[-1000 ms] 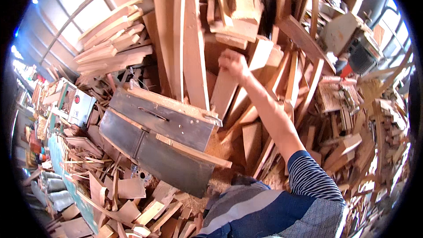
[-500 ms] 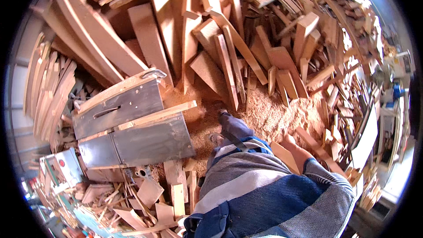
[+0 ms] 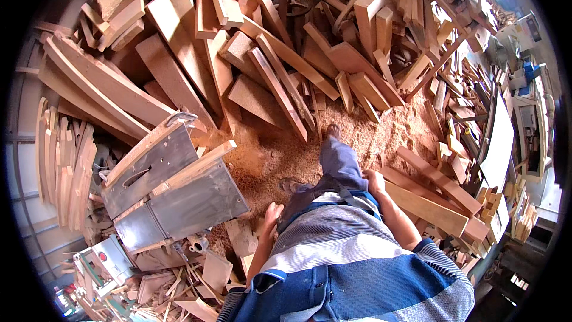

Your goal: The person picks up various curved and straight wood pieces from a large pile of scraps and places them onto the surface of a jointer machine.

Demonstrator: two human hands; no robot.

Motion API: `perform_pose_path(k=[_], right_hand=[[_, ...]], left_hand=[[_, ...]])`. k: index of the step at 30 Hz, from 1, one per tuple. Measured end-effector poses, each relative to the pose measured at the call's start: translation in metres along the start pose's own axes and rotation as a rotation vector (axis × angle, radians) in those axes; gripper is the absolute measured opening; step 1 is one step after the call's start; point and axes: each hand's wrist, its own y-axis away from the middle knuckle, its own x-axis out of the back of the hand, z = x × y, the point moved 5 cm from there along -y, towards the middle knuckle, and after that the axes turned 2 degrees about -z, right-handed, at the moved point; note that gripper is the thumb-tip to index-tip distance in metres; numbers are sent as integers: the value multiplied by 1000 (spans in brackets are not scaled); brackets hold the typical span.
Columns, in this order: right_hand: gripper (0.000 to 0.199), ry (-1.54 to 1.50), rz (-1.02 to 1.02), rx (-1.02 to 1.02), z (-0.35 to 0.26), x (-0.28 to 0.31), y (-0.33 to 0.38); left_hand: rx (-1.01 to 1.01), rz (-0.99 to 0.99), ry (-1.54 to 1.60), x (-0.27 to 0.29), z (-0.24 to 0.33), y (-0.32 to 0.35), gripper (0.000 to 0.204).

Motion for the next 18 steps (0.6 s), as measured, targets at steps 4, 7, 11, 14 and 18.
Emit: perform_pose_path(k=[4, 7, 11, 14, 18], right_hand=[[30, 25, 76, -40, -2, 62, -40], [31, -76, 74, -34, 14, 81, -82], [31, 13, 2, 24, -15, 98, -169], [31, 44, -23, 43, -65, 97, -258], [34, 73, 92, 302, -131, 99, -362]], left_hand=[[182, 75, -111, -47, 69, -10, 28], [104, 106, -132, -67, 87, -25, 30], [74, 216, -141, -83, 99, -26, 27], [-12, 392, -376, -100, 123, -7, 26], [184, 592, -386, -121, 168, -2, 24]])
